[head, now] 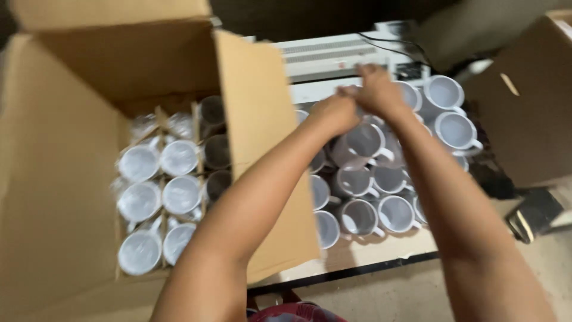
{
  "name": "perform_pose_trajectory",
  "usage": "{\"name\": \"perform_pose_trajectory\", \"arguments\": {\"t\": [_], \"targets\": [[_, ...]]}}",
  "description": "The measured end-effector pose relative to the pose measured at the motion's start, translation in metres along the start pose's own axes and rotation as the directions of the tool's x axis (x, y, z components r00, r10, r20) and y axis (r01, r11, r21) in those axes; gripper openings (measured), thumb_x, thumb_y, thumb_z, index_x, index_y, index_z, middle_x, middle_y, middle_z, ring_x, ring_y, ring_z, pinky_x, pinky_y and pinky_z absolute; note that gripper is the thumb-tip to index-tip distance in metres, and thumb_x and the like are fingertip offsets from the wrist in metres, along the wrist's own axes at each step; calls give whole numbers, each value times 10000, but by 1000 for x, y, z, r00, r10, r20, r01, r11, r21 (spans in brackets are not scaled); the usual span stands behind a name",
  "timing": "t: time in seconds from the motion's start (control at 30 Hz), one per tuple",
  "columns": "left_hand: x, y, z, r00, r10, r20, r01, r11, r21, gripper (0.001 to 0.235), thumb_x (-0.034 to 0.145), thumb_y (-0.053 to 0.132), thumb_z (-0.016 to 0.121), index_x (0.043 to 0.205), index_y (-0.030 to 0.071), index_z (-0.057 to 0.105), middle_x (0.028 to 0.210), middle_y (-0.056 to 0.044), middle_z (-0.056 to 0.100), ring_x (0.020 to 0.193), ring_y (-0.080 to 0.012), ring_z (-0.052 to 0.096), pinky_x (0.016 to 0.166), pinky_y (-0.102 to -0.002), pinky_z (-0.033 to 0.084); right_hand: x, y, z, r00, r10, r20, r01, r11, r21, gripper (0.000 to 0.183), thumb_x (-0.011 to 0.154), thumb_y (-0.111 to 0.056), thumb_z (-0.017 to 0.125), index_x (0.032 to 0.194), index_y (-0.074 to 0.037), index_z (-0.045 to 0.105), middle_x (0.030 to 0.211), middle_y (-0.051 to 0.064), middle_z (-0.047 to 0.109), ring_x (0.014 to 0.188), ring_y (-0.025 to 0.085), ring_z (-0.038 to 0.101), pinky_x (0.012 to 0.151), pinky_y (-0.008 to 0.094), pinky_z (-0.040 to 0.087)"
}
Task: Unpacking white ceramic mugs from a shipping box and arranging them on a table.
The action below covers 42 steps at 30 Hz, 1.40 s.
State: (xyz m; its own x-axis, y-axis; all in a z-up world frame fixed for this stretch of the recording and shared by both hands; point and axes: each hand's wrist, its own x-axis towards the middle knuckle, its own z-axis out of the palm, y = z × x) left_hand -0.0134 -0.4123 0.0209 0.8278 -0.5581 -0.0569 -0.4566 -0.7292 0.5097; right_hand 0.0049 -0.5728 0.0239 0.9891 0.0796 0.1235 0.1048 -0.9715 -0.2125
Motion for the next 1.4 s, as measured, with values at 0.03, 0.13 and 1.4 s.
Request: {"name": "perform_pose_trajectory", "arguments": {"t": [0.03,0.13,1.4], "targets": [[-1,-3,-19,1000,-25,-14,25,1000,-4,583,851,426,703,1287,47,626,1300,-194,640,1118,-367,669,921,-474,548,5,1,-8,1000,-27,8,27,1000,3,825,870,-591,752,1481,-82,535,1450,262,547,1267,485,545,1042,554,468],[-31,-13,-96,975,61,-212,-81,993,-85,374,856,334,648,1119,78,724,1132,-203,724,1045,-375,698,899,-508,553,14,-30,-43,966,-184,-181,176,983,-59,689,847,-335,775,1450,-45,610,1361,292,606,1167,503,588,946,564,495],[-301,-264,-178,881,-471,-38,470,882,-43,447,916,442,660,1199,100,720,1257,-175,681,1193,-381,630,984,-488,518,138,-246,398,905,-83,417,-17,973,230,350,881,-314,629,985,-11,771,983,267,738,916,385,723,796,496,557]]}}
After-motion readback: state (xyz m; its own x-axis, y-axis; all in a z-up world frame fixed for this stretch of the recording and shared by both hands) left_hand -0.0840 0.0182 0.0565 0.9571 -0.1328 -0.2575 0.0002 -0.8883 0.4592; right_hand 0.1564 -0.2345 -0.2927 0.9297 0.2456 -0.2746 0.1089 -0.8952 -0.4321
